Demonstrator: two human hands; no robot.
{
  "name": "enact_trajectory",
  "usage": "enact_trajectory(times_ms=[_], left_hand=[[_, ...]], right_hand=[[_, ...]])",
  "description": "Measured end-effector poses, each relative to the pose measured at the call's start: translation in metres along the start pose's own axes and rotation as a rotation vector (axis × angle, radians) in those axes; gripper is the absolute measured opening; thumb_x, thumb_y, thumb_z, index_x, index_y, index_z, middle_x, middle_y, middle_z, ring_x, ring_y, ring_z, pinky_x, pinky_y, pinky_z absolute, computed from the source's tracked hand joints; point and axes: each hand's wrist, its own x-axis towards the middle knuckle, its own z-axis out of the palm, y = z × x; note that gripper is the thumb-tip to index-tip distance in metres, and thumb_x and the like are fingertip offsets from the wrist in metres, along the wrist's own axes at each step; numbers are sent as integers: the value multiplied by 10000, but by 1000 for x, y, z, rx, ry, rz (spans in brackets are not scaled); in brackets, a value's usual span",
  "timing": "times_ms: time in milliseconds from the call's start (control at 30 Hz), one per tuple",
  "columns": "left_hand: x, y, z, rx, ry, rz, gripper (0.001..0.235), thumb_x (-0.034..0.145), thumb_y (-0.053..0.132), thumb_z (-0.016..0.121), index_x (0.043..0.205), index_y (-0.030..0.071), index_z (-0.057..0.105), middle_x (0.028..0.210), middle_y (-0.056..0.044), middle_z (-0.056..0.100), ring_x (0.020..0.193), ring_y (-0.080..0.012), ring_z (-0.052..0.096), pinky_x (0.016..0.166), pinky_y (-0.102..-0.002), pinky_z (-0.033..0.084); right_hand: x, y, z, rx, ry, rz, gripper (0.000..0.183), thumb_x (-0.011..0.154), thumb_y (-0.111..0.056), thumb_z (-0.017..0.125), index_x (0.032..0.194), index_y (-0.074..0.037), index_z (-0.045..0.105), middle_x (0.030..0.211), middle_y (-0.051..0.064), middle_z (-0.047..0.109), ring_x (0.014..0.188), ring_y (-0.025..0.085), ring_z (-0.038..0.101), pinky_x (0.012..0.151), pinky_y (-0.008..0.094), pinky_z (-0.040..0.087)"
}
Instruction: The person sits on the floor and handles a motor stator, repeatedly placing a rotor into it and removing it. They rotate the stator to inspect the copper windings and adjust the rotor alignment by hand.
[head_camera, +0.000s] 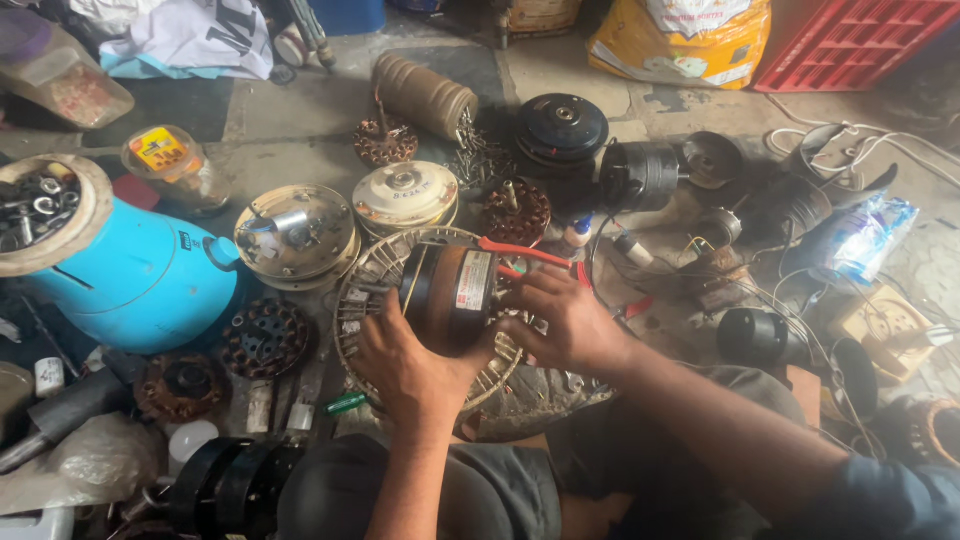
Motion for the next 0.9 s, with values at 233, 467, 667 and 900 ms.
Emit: enact_trajectory(times_ms=[233, 467, 667, 900], left_hand=[[-2, -3, 2, 30, -21, 7, 1159, 485, 656, 938, 1338, 2, 505, 1100, -206, 575, 1045, -398, 575, 881, -561, 421], [1, -3, 2, 13, -18, 28, 1142, 507, 666, 933, 1322, -11, 506, 1078, -205, 568, 1016, -384, 574, 861, -544, 425], [-1, -5, 2, -2, 0, 41, 1155, 506, 674, 921, 1330, -18, 501, 1081, -204, 567, 1019, -390, 572, 880, -554, 425], [-1, -5, 0, -19, -17, 27, 1137, 526, 657, 925, 1338, -13, 495, 1069, -209, 559, 1020, -386, 565, 882, -554, 428]], right_hand=[[-7, -17, 11, 58, 132, 161, 168, 902, -144, 713, 1021, -26, 695, 965, 132, 703, 945, 328, 703, 818, 425, 565], [-5, -17, 4, 204, 52, 401, 204, 935, -168, 717, 1071, -18, 691, 955, 112, 699, 835, 229, 729, 722, 369, 590], [-8, -21, 16, 110, 140, 314, 159, 872, -122, 754, 1003, -37, 728, 941, 86, 731, 803, 214, 724, 695, 336, 592], [-3, -33, 11, 197, 31, 686, 178, 978, -163, 686, 1119, -55, 690, 975, 114, 711, 786, 288, 739, 701, 359, 590]])
